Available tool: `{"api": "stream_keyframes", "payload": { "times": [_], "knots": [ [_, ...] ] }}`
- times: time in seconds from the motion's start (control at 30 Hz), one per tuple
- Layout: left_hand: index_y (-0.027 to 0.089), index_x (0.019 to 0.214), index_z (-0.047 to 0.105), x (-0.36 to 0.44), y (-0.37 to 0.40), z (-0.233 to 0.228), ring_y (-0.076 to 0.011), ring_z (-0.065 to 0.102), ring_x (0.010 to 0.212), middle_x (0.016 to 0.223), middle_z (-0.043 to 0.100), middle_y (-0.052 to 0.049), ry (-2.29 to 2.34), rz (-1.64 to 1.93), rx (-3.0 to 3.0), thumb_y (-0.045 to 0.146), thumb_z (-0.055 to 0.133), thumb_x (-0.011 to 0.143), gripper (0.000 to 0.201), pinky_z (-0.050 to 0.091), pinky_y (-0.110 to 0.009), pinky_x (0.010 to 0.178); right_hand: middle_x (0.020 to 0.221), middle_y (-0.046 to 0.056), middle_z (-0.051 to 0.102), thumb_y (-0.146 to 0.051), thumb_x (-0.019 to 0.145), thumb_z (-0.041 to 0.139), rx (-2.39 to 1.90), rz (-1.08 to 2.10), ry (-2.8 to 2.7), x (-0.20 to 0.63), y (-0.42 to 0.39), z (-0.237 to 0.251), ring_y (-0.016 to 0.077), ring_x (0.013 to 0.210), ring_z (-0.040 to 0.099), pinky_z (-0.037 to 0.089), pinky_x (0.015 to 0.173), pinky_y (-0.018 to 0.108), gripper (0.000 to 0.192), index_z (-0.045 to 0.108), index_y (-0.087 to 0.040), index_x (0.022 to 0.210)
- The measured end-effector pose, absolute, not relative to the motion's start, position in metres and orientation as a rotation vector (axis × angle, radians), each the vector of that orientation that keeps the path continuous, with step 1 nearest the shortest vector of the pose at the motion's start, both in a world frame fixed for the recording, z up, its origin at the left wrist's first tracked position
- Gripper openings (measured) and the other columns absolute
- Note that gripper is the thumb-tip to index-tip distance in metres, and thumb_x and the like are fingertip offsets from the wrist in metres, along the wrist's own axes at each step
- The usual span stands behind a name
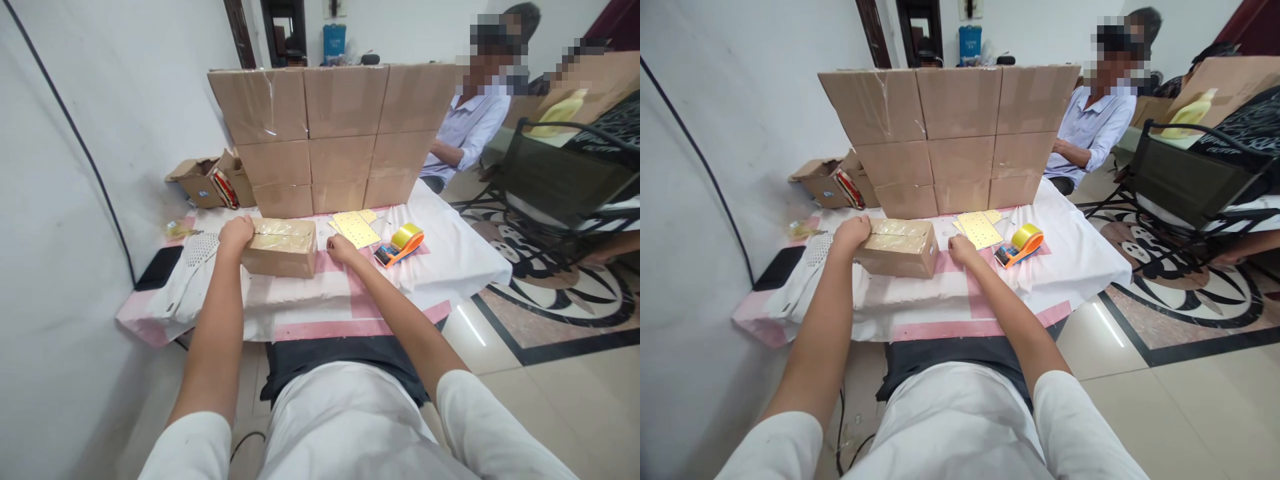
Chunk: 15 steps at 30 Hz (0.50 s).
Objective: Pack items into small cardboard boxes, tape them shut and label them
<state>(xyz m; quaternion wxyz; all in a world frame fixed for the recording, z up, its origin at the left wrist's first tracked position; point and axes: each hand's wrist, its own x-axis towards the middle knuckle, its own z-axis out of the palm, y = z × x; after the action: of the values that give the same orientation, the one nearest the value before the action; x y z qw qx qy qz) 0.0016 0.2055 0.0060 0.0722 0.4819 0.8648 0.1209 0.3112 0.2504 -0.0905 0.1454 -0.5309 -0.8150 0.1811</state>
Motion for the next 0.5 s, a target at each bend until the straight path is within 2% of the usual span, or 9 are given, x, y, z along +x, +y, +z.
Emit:
{"api": "stream_keyframes", "payload": {
  "times": [0.17,0.37,0.5],
  "knots": [
    [0.002,0.133,0.065,0.002,0.205,0.007,-0.0421,0.058,0.134,0.141,0.062,-0.031,2.616,0.374,1.439,0.043,0.023,0.104,0.065,0.046,-0.055,0.109,0.109,0.012,0.068,-0.010,0.094,0.049,-1.485,0.472,-2.341,0.316,0.244,-0.096,0.0196,0.095,0.061,0.044,0.081,0.028,0.023,0.071,-0.016,0.095],
    [0.001,0.134,0.064,0.003,0.203,0.008,-0.0435,0.058,0.135,0.141,0.061,-0.031,2.622,0.370,1.435,0.044,0.023,0.103,0.067,0.045,-0.056,0.110,0.116,0.011,0.066,-0.011,0.097,0.044,-1.469,0.457,-2.271,0.320,0.240,-0.102,0.0188,0.107,0.061,0.046,0.093,0.028,0.032,0.069,-0.015,0.117],
    [0.003,0.134,0.065,0.005,0.203,0.010,-0.0434,0.058,0.134,0.140,0.062,-0.031,2.640,0.379,1.405,0.044,0.024,0.104,0.066,0.045,-0.056,0.109,0.127,0.015,0.061,-0.017,0.099,0.048,-1.528,0.440,-2.234,0.313,0.258,-0.100,0.0244,0.117,0.058,0.046,0.100,0.034,0.038,0.066,-0.015,0.132]
  ]
}}
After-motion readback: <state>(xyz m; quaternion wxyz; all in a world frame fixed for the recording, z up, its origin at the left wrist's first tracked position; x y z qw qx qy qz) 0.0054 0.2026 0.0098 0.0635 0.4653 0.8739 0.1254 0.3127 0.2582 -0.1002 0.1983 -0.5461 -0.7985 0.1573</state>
